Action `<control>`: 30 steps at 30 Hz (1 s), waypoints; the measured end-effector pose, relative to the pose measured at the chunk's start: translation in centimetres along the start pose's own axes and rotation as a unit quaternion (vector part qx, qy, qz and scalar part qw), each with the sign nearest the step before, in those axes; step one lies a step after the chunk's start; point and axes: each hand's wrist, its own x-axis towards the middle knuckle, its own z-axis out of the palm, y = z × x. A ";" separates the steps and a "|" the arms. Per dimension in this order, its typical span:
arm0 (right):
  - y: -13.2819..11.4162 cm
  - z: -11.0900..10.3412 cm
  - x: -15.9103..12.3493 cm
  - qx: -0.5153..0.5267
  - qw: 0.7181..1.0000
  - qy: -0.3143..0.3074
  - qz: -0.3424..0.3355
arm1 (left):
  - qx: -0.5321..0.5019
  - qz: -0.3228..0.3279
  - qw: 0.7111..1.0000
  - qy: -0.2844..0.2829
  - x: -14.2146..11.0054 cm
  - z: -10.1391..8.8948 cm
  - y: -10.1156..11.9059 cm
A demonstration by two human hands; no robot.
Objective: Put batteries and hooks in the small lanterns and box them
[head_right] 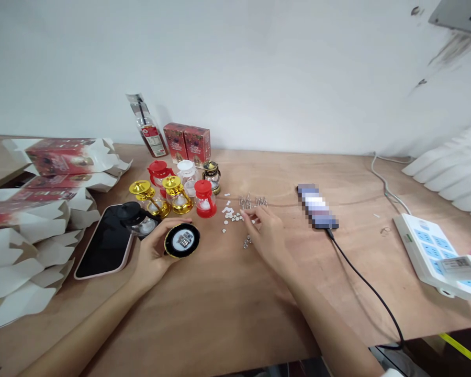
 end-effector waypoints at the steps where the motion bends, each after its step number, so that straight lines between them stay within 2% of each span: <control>1: -0.5 0.3 -0.3 0.111 0.994 -0.019 0.017 | 0.001 0.001 1.000 0.001 0.0 0.0 0.0; 4: -2.0 1.1 -1.2 0.356 0.926 -0.092 0.085 | 0.003 0.008 1.000 0.002 0.0 0.0 0.1; 6: -2.8 1.5 -1.8 0.433 0.886 -0.116 0.116 | 0.007 0.014 1.000 -0.001 0.0 0.1 0.1; 8: -3.4 1.8 -2.4 0.458 0.871 -0.127 0.126 | 0.011 0.024 1.000 -0.008 -0.1 0.3 0.2; 13: -4.0 2.1 -3.2 0.444 0.880 -0.143 0.091 | 0.035 0.053 0.997 -0.033 -0.6 0.8 0.4; 19: -4.1 2.3 -3.7 0.433 0.895 -0.099 0.045 | 0.053 0.049 0.997 -0.040 -0.7 0.9 0.9; 23: -3.8 2.3 -3.8 0.412 0.906 -0.091 0.001 | 0.059 0.051 0.996 -0.048 -0.7 1.0 1.0; 27: -3.6 2.0 -3.7 0.371 0.924 -0.080 -0.051 | 0.075 0.054 0.994 -0.055 -0.7 0.9 1.1; 30: -3.7 1.8 -3.7 0.308 0.941 -0.068 -0.123 | 0.091 0.085 0.987 -0.097 -0.6 0.7 1.3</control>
